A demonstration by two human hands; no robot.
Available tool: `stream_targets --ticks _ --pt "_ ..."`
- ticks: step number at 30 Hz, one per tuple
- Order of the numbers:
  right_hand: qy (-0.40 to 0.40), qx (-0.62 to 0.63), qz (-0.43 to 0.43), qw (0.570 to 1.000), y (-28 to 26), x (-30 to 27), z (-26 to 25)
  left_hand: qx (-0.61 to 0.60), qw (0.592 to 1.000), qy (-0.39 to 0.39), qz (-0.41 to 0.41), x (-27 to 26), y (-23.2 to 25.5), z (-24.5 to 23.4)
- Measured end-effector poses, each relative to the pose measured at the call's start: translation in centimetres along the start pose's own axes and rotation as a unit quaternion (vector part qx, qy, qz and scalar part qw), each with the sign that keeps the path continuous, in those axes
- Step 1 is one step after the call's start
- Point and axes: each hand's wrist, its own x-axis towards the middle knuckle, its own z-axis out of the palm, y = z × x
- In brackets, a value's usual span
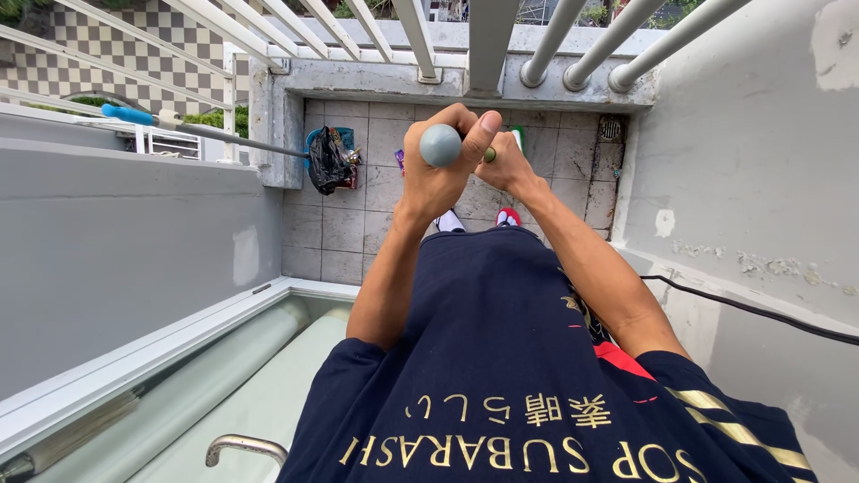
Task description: Repairing the handle attachment of a cleaning tool on a balcony.
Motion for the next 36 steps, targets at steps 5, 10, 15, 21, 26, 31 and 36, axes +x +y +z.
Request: stream_targets --ticks 5,10,15,21,26,31,36 --pt "-0.007 -0.067 0.033 0.997 3.1 -1.9 -0.8 -0.023 0.999 0.018 -0.021 -0.7 -1.2 2.0" --pt "0.002 -0.013 -0.009 1.000 4.6 -3.5 -1.9 -0.020 0.998 0.011 -0.052 -1.3 -2.0 3.8" --pt "0.002 -0.012 0.024 1.000 4.8 -4.5 -2.6 -0.045 0.998 0.015 -0.050 -1.9 -2.4 5.0" --pt "0.005 -0.021 0.020 1.000 5.4 -5.1 -2.7 -0.037 0.998 0.024 -0.040 -2.2 -2.1 5.8" --pt "0.003 -0.001 0.038 0.999 4.7 -5.5 -2.7 -0.063 0.996 0.023 -0.058 -2.4 -1.7 5.9" --pt "0.040 0.018 -0.030 0.999 6.7 -3.5 -1.1 -0.033 0.998 0.007 -0.046 -1.0 -2.2 4.7" --pt "0.049 -0.003 0.004 0.999 4.2 -1.2 0.5 0.003 0.999 -0.018 -0.041 0.0 -1.9 1.8"
